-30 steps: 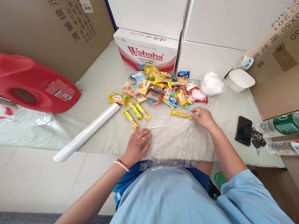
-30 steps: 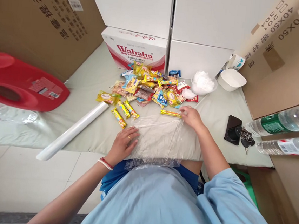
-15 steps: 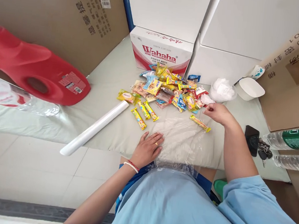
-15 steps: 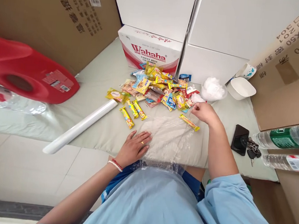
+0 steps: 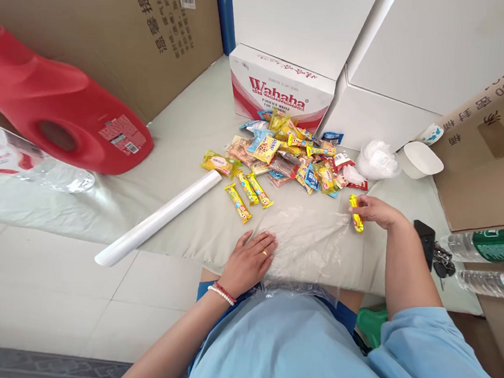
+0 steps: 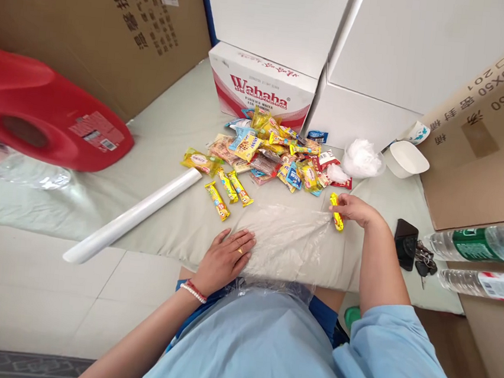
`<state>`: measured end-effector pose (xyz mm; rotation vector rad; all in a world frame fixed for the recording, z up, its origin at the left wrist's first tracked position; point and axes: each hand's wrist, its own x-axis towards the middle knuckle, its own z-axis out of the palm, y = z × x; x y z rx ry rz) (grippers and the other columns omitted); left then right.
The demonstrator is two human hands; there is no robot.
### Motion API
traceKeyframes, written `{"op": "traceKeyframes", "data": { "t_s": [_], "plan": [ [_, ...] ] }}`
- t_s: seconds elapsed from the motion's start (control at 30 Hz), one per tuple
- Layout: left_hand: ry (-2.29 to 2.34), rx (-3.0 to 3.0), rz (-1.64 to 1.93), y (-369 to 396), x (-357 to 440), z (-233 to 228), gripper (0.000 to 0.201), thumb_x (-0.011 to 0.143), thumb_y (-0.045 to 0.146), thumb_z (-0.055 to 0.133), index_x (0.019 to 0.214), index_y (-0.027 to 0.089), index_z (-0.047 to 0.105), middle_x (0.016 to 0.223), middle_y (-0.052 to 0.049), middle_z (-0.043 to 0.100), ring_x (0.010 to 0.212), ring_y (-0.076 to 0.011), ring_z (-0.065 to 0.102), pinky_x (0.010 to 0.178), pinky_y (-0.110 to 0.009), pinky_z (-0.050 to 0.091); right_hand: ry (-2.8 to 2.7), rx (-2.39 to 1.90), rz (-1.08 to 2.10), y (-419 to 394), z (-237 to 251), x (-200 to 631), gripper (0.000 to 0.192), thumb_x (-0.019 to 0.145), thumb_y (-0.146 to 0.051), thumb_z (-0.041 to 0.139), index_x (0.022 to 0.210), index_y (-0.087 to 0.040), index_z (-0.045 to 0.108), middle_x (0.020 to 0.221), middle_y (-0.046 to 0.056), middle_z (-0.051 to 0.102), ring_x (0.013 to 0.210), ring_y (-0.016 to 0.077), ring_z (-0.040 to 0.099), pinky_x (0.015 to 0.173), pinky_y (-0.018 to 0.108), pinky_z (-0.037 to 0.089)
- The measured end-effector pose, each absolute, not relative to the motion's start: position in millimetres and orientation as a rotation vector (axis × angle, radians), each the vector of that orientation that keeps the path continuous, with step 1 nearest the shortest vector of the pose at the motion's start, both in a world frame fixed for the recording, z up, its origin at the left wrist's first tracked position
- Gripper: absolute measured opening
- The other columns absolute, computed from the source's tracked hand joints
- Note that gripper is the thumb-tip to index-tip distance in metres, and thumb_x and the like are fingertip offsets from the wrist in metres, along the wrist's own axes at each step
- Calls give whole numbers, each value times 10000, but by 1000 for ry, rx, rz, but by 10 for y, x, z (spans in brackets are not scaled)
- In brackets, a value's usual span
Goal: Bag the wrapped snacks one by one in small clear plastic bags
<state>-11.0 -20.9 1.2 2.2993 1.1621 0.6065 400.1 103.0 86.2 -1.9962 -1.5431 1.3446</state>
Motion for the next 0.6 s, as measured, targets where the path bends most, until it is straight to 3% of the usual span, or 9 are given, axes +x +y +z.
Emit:
{"op": "traceKeyframes", "data": {
  "t_s": [0.07,0.17,0.33,0.47,0.6],
  "plan": [
    [1151,2297,615,-200,-106,8,397,1011,269,503,1384,313,629,1458,-78,632,1426,-273,515,1243,-579,241,-1518,-1871,1329,1111,1074,3757,502,690,-623,809,859,-227,552,765,0,609,688,175,603,619,295,484],
    [1155,2313,609,-194,-99,0,402,1012,266,500,1390,324,622,1470,-74,622,1430,-275,508,1239,-583,234,-1829,-1706,1062,1294,1203,2905,407,893,-613,626,957,-212,593,837,21,650,771,183,610,691,296,484],
    [1176,2381,546,-197,-86,-6,409,1031,271,464,1416,306,598,1486,-75,610,1442,-267,490,1233,-576,233,-2165,-1823,612,1501,841,1252,381,1043,-443,433,1228,-159,608,1201,156,686,1057,286,644,907,393,497],
    [1189,2409,530,-202,-83,-1,403,1041,273,440,1411,295,599,1480,-67,616,1441,-255,490,1231,-553,242,-2305,-1987,470,1514,558,791,559,963,-533,584,1306,-92,583,1341,262,612,1254,371,572,1012,454,470],
    [1186,2402,549,-206,-82,8,399,1034,265,463,1407,297,601,1484,-63,612,1437,-257,494,1227,-549,248,-2454,-1993,552,1546,594,965,492,875,-372,708,1267,-89,615,1316,269,634,1173,364,635,948,426,503]
  ]
}}
